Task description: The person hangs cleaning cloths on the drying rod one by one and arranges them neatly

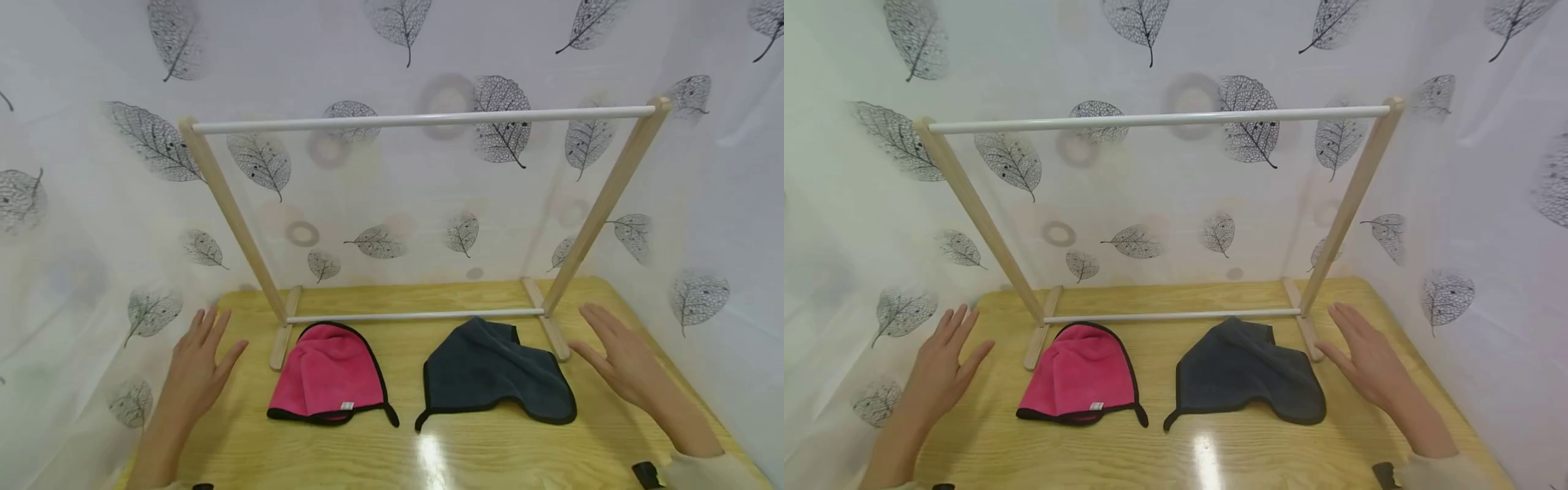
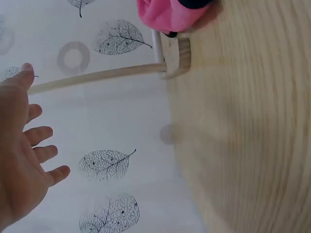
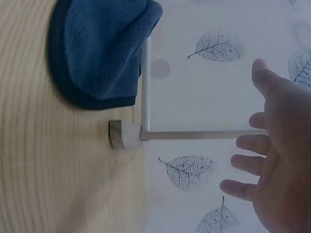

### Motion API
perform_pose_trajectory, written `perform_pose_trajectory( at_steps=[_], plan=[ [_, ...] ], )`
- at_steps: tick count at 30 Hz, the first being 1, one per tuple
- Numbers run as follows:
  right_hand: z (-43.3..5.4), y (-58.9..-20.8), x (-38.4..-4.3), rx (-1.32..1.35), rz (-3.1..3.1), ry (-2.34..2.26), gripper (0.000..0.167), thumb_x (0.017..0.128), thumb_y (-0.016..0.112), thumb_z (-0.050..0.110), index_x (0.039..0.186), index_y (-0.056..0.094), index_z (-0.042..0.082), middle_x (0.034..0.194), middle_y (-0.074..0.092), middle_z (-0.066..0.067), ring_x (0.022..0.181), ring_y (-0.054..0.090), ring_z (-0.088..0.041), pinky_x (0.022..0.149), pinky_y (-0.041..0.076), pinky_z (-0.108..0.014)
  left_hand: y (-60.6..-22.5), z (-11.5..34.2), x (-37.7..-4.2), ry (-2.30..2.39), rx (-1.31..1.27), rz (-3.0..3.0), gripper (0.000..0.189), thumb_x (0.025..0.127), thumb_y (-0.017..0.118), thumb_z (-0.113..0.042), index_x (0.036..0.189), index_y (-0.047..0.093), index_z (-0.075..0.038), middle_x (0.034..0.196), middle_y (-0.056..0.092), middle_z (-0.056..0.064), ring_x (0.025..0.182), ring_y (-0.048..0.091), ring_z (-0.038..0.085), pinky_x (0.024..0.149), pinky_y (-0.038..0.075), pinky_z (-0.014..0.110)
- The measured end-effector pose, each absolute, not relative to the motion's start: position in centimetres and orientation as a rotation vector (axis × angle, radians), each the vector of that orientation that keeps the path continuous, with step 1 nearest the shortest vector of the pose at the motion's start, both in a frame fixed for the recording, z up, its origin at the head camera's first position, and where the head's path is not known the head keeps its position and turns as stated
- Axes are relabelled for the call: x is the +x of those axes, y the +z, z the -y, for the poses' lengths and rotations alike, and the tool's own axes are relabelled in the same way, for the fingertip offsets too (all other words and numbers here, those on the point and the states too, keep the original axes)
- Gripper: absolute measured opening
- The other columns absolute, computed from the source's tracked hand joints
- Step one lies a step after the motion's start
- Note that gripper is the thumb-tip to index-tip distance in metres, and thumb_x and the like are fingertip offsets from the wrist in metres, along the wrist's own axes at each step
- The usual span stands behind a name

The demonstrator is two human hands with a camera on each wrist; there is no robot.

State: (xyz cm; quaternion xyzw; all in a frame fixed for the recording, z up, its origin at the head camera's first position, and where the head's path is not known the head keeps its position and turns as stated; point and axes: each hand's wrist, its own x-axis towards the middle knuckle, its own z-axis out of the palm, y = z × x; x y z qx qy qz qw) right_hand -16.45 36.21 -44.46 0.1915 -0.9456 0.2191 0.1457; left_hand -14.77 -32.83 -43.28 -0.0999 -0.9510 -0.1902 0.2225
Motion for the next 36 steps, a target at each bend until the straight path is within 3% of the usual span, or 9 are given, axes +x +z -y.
perform_pose_trajectory(
  at_steps=[8, 12, 15, 19, 23, 29, 36],
  plan=[
    [-33.3, -43.6, -17.5, 0.601, 2.684, 0.689, 0.06, 0.103, 0.066, 0.023, 0.152, 0.044, -0.004, 0.148, 0.046, -0.033, 0.134, 0.04, -0.056, 0.103, 0.033, -0.071, -41.5, 31.3, -15.5, -0.826, -0.213, 2.492, 0.059, 0.108, 0.056, -0.026, 0.157, 0.037, 0.002, 0.158, 0.036, 0.03, 0.145, 0.03, 0.053, 0.114, 0.024, 0.069],
    [-31.6, -43.0, -18.0, 0.631, 2.698, 0.739, 0.056, 0.103, 0.067, 0.023, 0.149, 0.048, -0.004, 0.145, 0.049, -0.031, 0.132, 0.043, -0.054, 0.098, 0.037, -0.07, -40.4, 30.7, -15.8, -0.913, -0.185, 2.438, 0.056, 0.109, 0.055, -0.024, 0.157, 0.038, -0.001, 0.156, 0.04, 0.029, 0.139, 0.038, 0.054, 0.108, 0.03, 0.071],
    [-30.6, -42.5, -18.3, 0.647, 2.715, 0.779, 0.054, 0.104, 0.066, 0.024, 0.147, 0.05, -0.003, 0.145, 0.05, -0.03, 0.132, 0.044, -0.053, 0.099, 0.038, -0.07, -39.7, 30.3, -16.3, -0.938, -0.168, 2.396, 0.054, 0.109, 0.055, -0.023, 0.157, 0.041, -0.002, 0.155, 0.043, 0.027, 0.131, 0.046, 0.054, 0.096, 0.041, 0.068],
    [-29.3, -42.2, -18.7, 0.696, 2.698, 0.827, 0.049, 0.103, 0.066, 0.021, 0.145, 0.054, -0.001, 0.142, 0.056, -0.026, 0.129, 0.05, -0.05, 0.098, 0.042, -0.068, -38.7, 29.8, -17.2, -0.977, -0.13, 2.305, 0.05, 0.108, 0.056, -0.022, 0.155, 0.046, -0.006, 0.154, 0.049, 0.017, 0.124, 0.056, 0.049, 0.086, 0.052, 0.035],
    [-28.1, -42.2, -19.3, 0.778, 2.654, 0.821, 0.046, 0.102, 0.068, 0.017, 0.143, 0.057, 0.0, 0.138, 0.061, -0.022, 0.125, 0.056, -0.045, 0.095, 0.047, -0.065, -37.4, 29.3, -18.1, -1.04, -0.107, 2.21, 0.047, 0.108, 0.056, -0.023, 0.152, 0.05, -0.006, 0.15, 0.054, 0.012, 0.126, 0.058, 0.039, 0.085, 0.041, 0.009],
    [-25.9, -42.2, -20.0, 0.892, 2.602, 0.832, 0.043, 0.1, 0.07, 0.015, 0.14, 0.061, 0.002, 0.137, 0.064, -0.016, 0.126, 0.059, -0.038, 0.097, 0.049, -0.058, -35.2, 28.6, -19.6, -1.19, -0.03, 2.099, 0.044, 0.109, 0.055, -0.026, 0.149, 0.054, -0.008, 0.144, 0.06, 0.011, 0.13, 0.056, 0.013, 0.097, 0.044, 0.016],
    [-23.2, -42.9, -20.6, 1.026, 2.556, 0.814, 0.039, 0.098, 0.072, 0.012, 0.135, 0.065, 0.002, 0.133, 0.065, -0.016, 0.121, 0.062, -0.036, 0.093, 0.054, -0.053, -33.1, 28.9, -21.0, -1.312, 0.004, 2.022, 0.046, 0.109, 0.053, -0.027, 0.15, 0.051, -0.005, 0.142, 0.06, 0.014, 0.123, 0.059, 0.01, 0.099, 0.047, 0.019]
  ],
)
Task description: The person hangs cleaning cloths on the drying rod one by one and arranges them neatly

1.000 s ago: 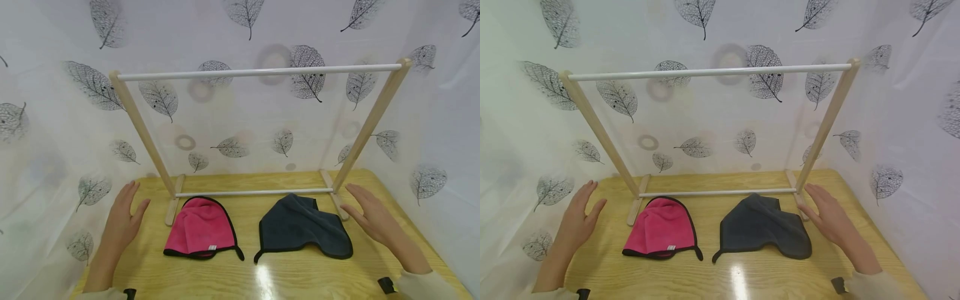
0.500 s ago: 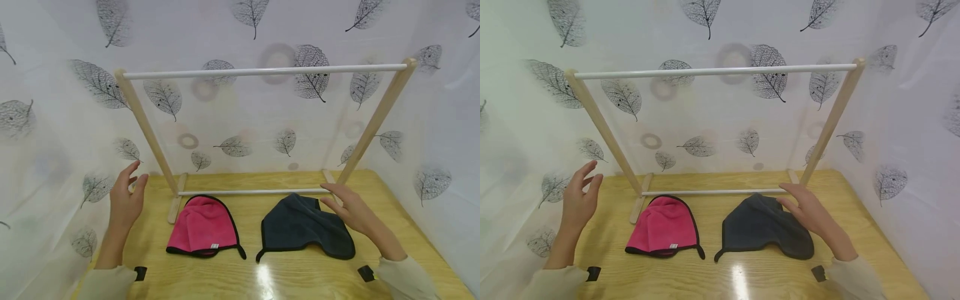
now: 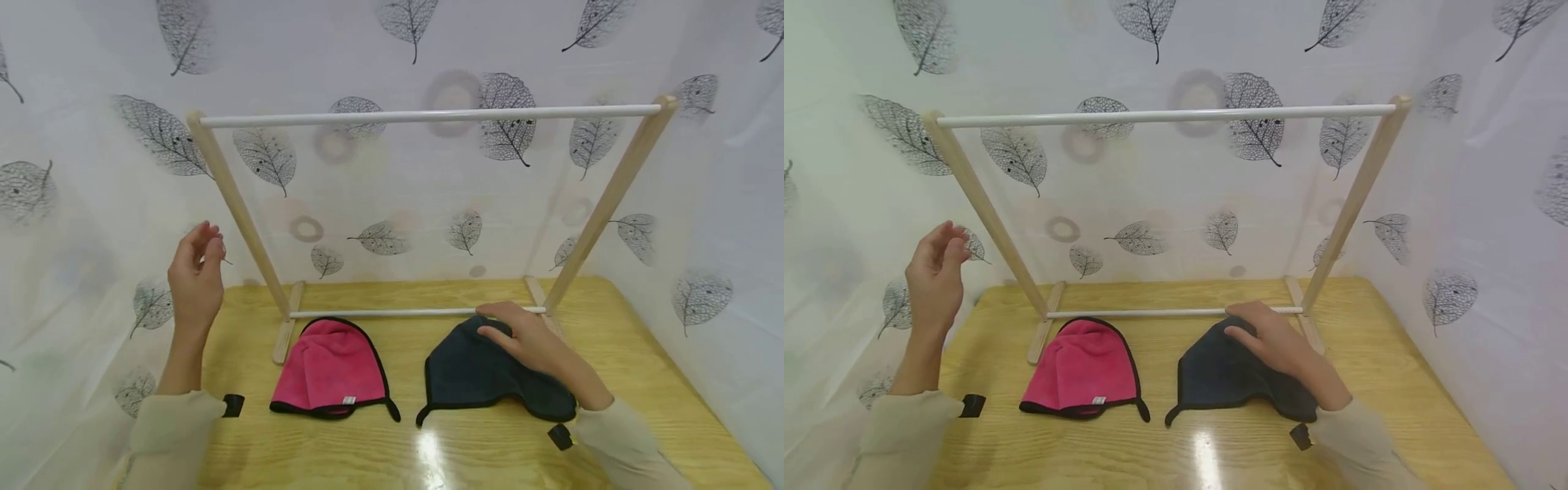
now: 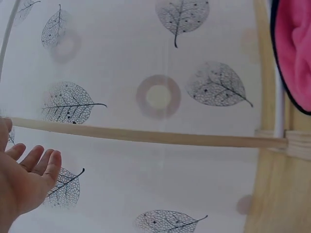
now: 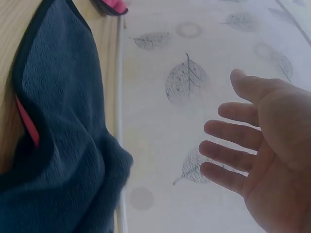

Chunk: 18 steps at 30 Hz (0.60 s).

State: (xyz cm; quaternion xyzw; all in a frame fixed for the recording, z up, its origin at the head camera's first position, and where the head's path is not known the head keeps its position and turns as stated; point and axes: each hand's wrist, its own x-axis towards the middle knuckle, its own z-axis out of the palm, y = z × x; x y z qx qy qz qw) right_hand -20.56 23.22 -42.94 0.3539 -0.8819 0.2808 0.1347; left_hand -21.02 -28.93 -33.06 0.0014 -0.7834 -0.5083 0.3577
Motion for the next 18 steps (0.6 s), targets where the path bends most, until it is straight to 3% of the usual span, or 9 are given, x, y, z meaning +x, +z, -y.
perform_pose_trajectory(
  at_steps=[7, 18],
  plan=[
    [-20.7, -43.2, -20.7, 1.087, 2.643, 0.864, 0.04, 0.101, 0.069, 0.019, 0.137, 0.064, 0.003, 0.137, 0.063, -0.016, 0.127, 0.059, -0.035, 0.099, 0.051, -0.052, -30.8, 29.5, -21.6, -1.352, -0.002, 1.995, 0.045, 0.109, 0.053, -0.025, 0.151, 0.051, -0.008, 0.139, 0.06, 0.011, 0.113, 0.059, 0.008, 0.094, 0.048, 0.018],
    [-17.3, -43.8, -21.1, 1.207, 2.698, 0.879, 0.041, 0.104, 0.064, 0.025, 0.138, 0.063, 0.002, 0.139, 0.062, -0.016, 0.128, 0.058, -0.034, 0.101, 0.05, -0.052, -27.5, 29.6, -23.6, -1.397, -0.021, 1.969, 0.048, 0.108, 0.054, -0.025, 0.153, 0.049, -0.008, 0.142, 0.059, 0.013, 0.119, 0.059, 0.011, 0.099, 0.047, 0.023]
  ],
)
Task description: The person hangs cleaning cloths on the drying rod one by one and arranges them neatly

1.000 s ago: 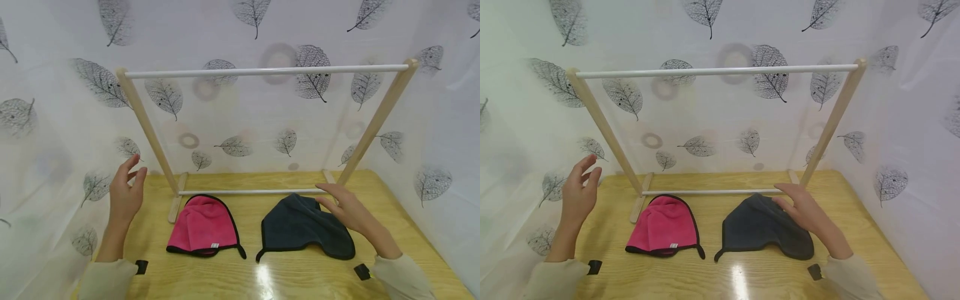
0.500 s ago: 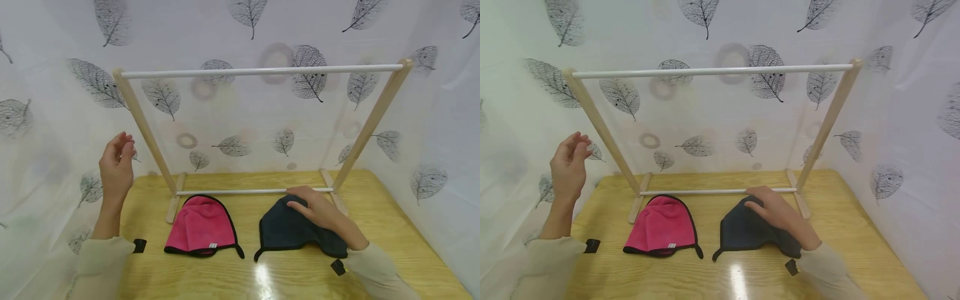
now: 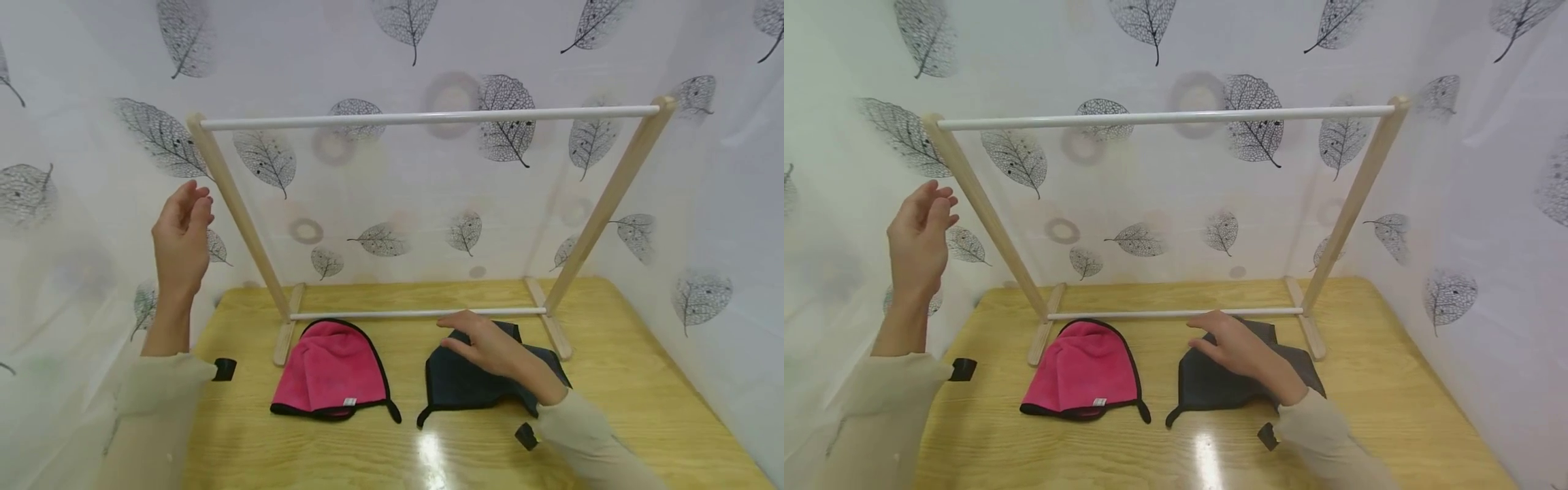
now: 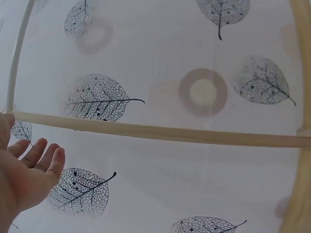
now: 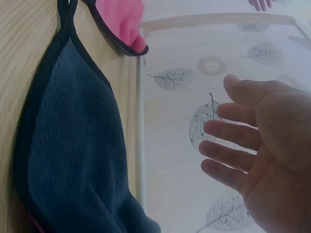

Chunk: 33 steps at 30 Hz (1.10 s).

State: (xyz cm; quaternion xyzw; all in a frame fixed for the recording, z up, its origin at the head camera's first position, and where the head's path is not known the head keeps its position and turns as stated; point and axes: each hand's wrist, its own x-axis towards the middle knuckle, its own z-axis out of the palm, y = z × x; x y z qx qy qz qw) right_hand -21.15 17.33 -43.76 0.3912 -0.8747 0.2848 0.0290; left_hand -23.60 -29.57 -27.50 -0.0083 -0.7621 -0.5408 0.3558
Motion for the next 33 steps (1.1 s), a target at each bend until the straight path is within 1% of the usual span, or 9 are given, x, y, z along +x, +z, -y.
perform_pose_trajectory(
  at_steps=[3, 8, 11, 17, 21, 24, 28, 33],
  plan=[
    [-16.2, -44.1, -21.3, 1.271, 2.687, 0.855, 0.041, 0.104, 0.065, 0.024, 0.137, 0.063, 0.001, 0.138, 0.062, -0.017, 0.128, 0.059, -0.035, 0.102, 0.05, -0.052, -26.8, 29.9, -24.2, -1.407, -0.044, 1.969, 0.049, 0.109, 0.053, -0.025, 0.154, 0.047, -0.007, 0.144, 0.058, 0.014, 0.12, 0.058, 0.011, 0.102, 0.046, 0.025],
    [-14.8, -44.9, -21.3, 1.35, 2.72, 0.812, 0.039, 0.102, 0.068, 0.019, 0.135, 0.064, 0.0, 0.136, 0.063, -0.017, 0.126, 0.06, -0.034, 0.1, 0.051, -0.049, -26.1, 30.0, -24.9, -1.57, -0.068, 1.892, 0.051, 0.108, 0.054, -0.023, 0.155, 0.045, -0.005, 0.143, 0.056, 0.014, 0.125, 0.055, 0.018, 0.11, 0.043, 0.031],
    [-14.5, -45.4, -21.3, 1.366, 2.756, 0.803, 0.038, 0.102, 0.069, 0.018, 0.135, 0.064, -0.001, 0.137, 0.063, -0.017, 0.126, 0.06, -0.034, 0.1, 0.051, -0.05, -26.0, 29.9, -25.2, -1.652, -0.077, 1.852, 0.052, 0.108, 0.055, -0.023, 0.155, 0.045, -0.004, 0.143, 0.055, 0.014, 0.13, 0.054, 0.02, 0.113, 0.041, 0.033],
    [-14.4, -46.2, -21.5, 1.397, 2.824, 0.817, 0.038, 0.102, 0.068, 0.015, 0.135, 0.063, -0.002, 0.138, 0.061, -0.019, 0.128, 0.058, -0.036, 0.101, 0.05, -0.051, -25.7, 29.4, -25.7, -1.769, -0.124, 1.778, 0.051, 0.108, 0.056, -0.023, 0.154, 0.045, -0.004, 0.144, 0.055, 0.017, 0.132, 0.055, 0.022, 0.113, 0.041, 0.034],
    [-14.4, -46.7, -21.8, 1.413, 2.866, 0.808, 0.038, 0.101, 0.067, 0.011, 0.136, 0.062, -0.003, 0.14, 0.059, -0.019, 0.129, 0.057, -0.036, 0.101, 0.05, -0.05, -25.7, 28.9, -26.1, -1.789, -0.189, 1.779, 0.048, 0.108, 0.057, -0.024, 0.152, 0.05, -0.008, 0.147, 0.055, 0.016, 0.131, 0.056, 0.022, 0.113, 0.041, 0.034],
    [-14.4, -47.3, -22.0, 1.436, 2.879, 0.788, 0.038, 0.1, 0.067, 0.007, 0.137, 0.062, -0.003, 0.141, 0.058, -0.019, 0.13, 0.057, -0.036, 0.102, 0.05, -0.049, -25.7, 28.6, -26.4, -1.777, -0.213, 1.778, 0.045, 0.107, 0.058, -0.026, 0.149, 0.055, -0.011, 0.145, 0.057, 0.015, 0.126, 0.058, 0.022, 0.113, 0.041, 0.034],
    [-14.3, -48.1, -22.1, 1.467, 2.895, 0.722, 0.04, 0.098, 0.066, 0.003, 0.137, 0.062, -0.002, 0.143, 0.058, -0.019, 0.133, 0.055, -0.036, 0.103, 0.049, -0.049, -25.7, 28.4, -26.6, -1.784, -0.2, 1.759, 0.044, 0.107, 0.058, -0.027, 0.147, 0.057, -0.01, 0.141, 0.058, 0.017, 0.122, 0.058, 0.022, 0.111, 0.042, 0.032],
    [-14.4, -48.8, -22.3, 1.511, 2.875, 0.633, 0.041, 0.093, 0.07, 0.0, 0.133, 0.066, 0.0, 0.14, 0.062, -0.016, 0.135, 0.054, -0.034, 0.107, 0.047, -0.048, -25.6, 28.3, -26.9, -1.801, -0.186, 1.743, 0.043, 0.107, 0.058, -0.027, 0.147, 0.058, -0.009, 0.14, 0.057, 0.021, 0.123, 0.058, 0.023, 0.111, 0.042, 0.031]
  ],
)
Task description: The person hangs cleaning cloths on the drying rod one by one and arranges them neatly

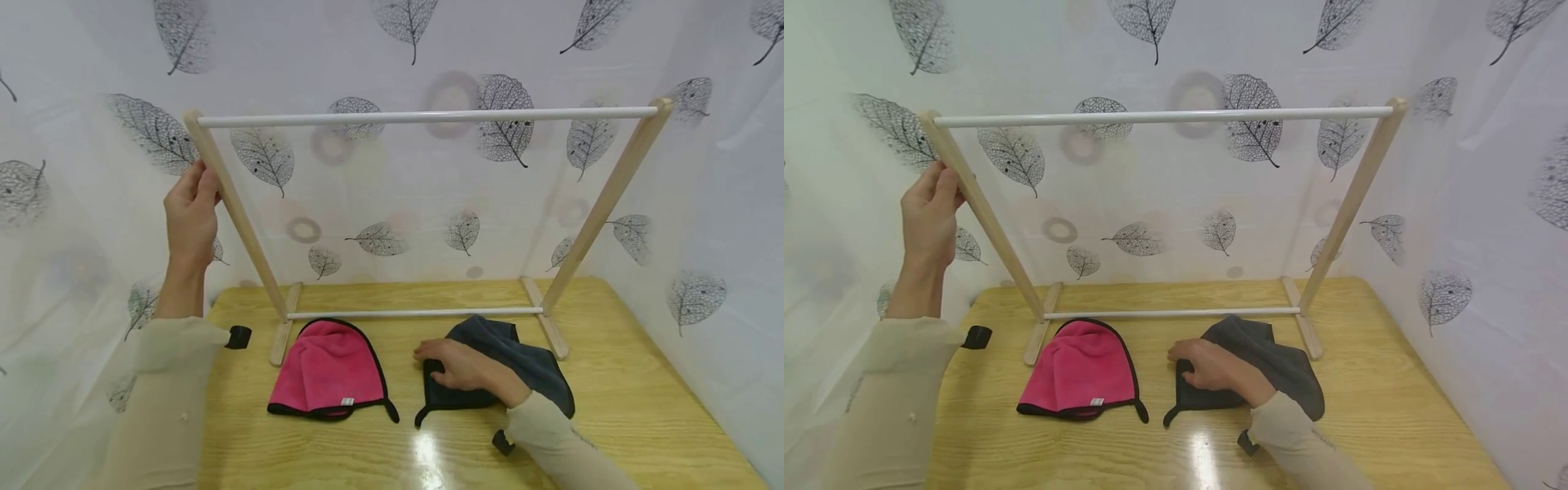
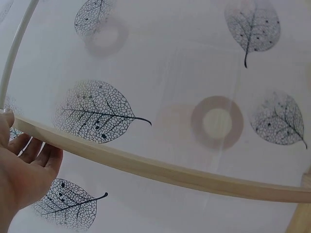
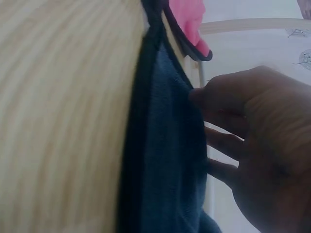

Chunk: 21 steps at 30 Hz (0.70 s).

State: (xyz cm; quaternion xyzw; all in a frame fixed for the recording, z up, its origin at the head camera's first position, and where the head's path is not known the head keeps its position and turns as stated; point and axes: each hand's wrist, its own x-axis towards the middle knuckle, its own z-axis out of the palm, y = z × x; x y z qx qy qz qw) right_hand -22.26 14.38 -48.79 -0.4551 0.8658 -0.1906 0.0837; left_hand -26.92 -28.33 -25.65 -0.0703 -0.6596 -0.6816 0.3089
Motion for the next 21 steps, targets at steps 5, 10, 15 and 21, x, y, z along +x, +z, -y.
perform_pose_trajectory(
  at_steps=[5, 10, 15, 21],
  plan=[
    [-14.3, -49.5, -22.2, -1.397, -2.585, -0.539, 0.038, 0.091, 0.072, -0.002, 0.128, 0.07, 0.004, 0.139, 0.063, -0.013, 0.135, 0.054, -0.033, 0.108, 0.046, -0.048, -25.7, 28.2, -27.2, -1.828, -0.181, 1.695, 0.042, 0.106, 0.06, -0.025, 0.144, 0.06, -0.007, 0.125, 0.064, 0.015, 0.121, 0.061, 0.024, 0.111, 0.043, 0.032],
    [-14.3, -49.5, -21.7, -1.395, -2.629, -0.501, 0.036, 0.091, 0.075, -0.001, 0.127, 0.071, 0.003, 0.136, 0.064, -0.014, 0.129, 0.057, -0.032, 0.106, 0.048, -0.047, -25.6, 28.0, -27.5, -1.85, -0.151, 1.664, 0.041, 0.106, 0.061, -0.025, 0.139, 0.064, -0.002, 0.11, 0.067, 0.008, 0.115, 0.063, 0.023, 0.109, 0.045, 0.032],
    [-14.1, -49.3, -21.4, -1.393, -2.688, -0.46, 0.034, 0.09, 0.079, 0.002, 0.123, 0.073, 0.006, 0.124, 0.066, -0.009, 0.116, 0.061, -0.027, 0.099, 0.05, -0.044, -25.4, 28.0, -27.9, -1.864, -0.145, 1.644, 0.041, 0.106, 0.061, -0.024, 0.137, 0.064, 0.001, 0.113, 0.068, 0.01, 0.114, 0.064, 0.022, 0.107, 0.046, 0.031],
    [-14.1, -49.3, -21.1, -1.378, -2.719, -0.452, 0.029, 0.089, 0.081, 0.004, 0.117, 0.076, 0.007, 0.106, 0.066, -0.003, 0.099, 0.06, -0.02, 0.089, 0.051, -0.04, -25.3, 28.3, -28.4, -1.892, -0.134, 1.631, 0.04, 0.105, 0.062, -0.023, 0.136, 0.065, 0.003, 0.113, 0.069, 0.008, 0.109, 0.066, 0.02, 0.105, 0.047, 0.03]
  ],
)
